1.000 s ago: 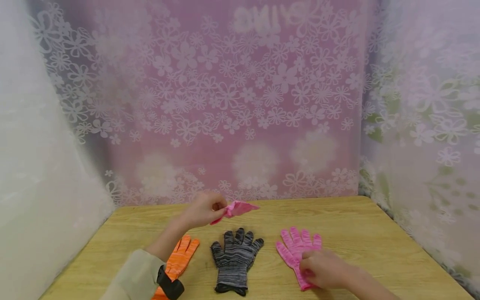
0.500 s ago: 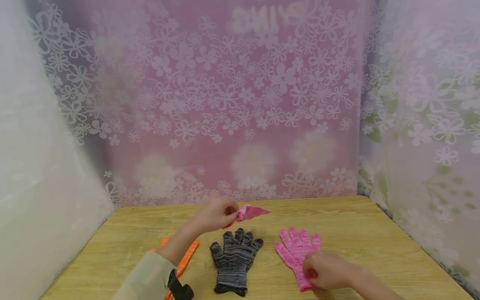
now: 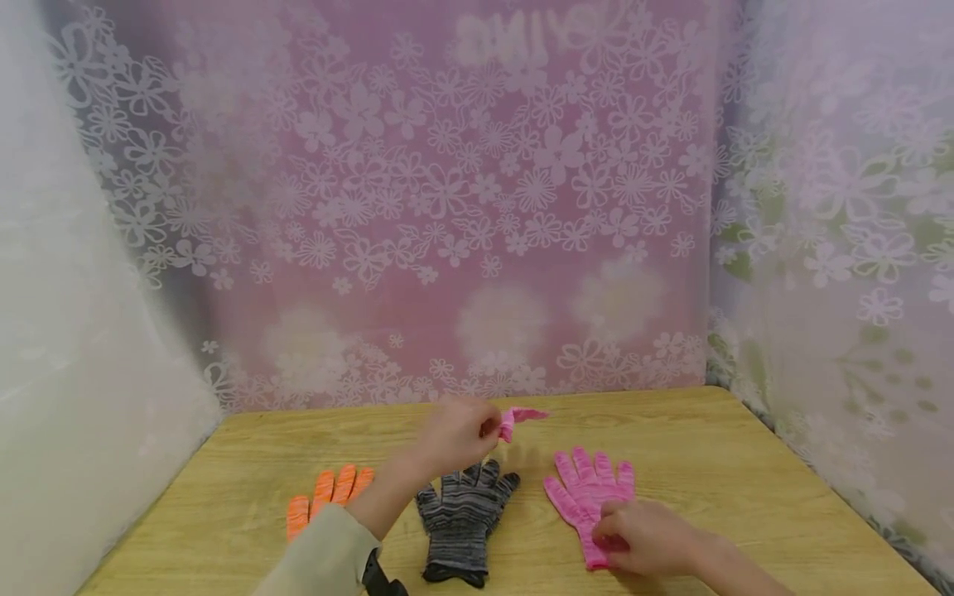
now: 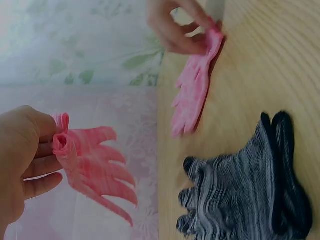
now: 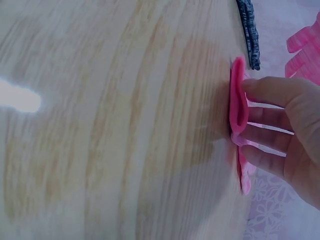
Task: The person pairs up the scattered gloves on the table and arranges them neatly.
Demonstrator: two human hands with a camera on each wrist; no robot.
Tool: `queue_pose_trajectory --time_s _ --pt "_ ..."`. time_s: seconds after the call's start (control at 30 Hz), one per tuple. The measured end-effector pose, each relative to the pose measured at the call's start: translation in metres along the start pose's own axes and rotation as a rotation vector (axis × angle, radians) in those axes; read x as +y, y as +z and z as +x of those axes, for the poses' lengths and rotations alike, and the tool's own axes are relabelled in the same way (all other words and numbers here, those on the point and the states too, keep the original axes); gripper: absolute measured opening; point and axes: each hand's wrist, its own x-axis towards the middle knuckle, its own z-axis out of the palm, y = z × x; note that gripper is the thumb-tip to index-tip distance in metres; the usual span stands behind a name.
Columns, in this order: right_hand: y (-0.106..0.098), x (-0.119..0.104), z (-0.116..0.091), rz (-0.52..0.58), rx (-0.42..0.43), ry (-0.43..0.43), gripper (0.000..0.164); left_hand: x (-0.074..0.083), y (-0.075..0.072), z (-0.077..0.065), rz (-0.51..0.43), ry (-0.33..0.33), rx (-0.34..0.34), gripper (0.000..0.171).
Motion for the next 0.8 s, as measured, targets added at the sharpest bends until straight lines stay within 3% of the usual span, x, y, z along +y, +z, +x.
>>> queue_pose_trajectory --time_s 0.1,0.27,0.57,0.67,0.8 --pt "-0.006 0.000 -0.004 0.059 -0.021 0.053 0.011 0.013 0.008 0.004 0.103 0.062 0.039 0.017" --pt "-0.013 0.002 -0.011 0.070 -0.043 0.081 0.014 0.034 0.025 0.013 0.251 0.104 0.100 0.022" --pt "-0.008 0.006 -0.019 -0.018 0.039 -0.079 0.021 0.061 0.059 0.027 0.490 0.144 0.318 0.025" --pt "-0.005 0.008 -0.020 -0.057 0.055 -0.095 0.021 0.070 0.069 0.029 0.565 0.141 0.275 0.020" --pt "-0.003 0.008 -0.022 -0.079 0.066 -0.083 0.022 0.084 0.080 0.031 0.586 0.106 0.083 0.015"
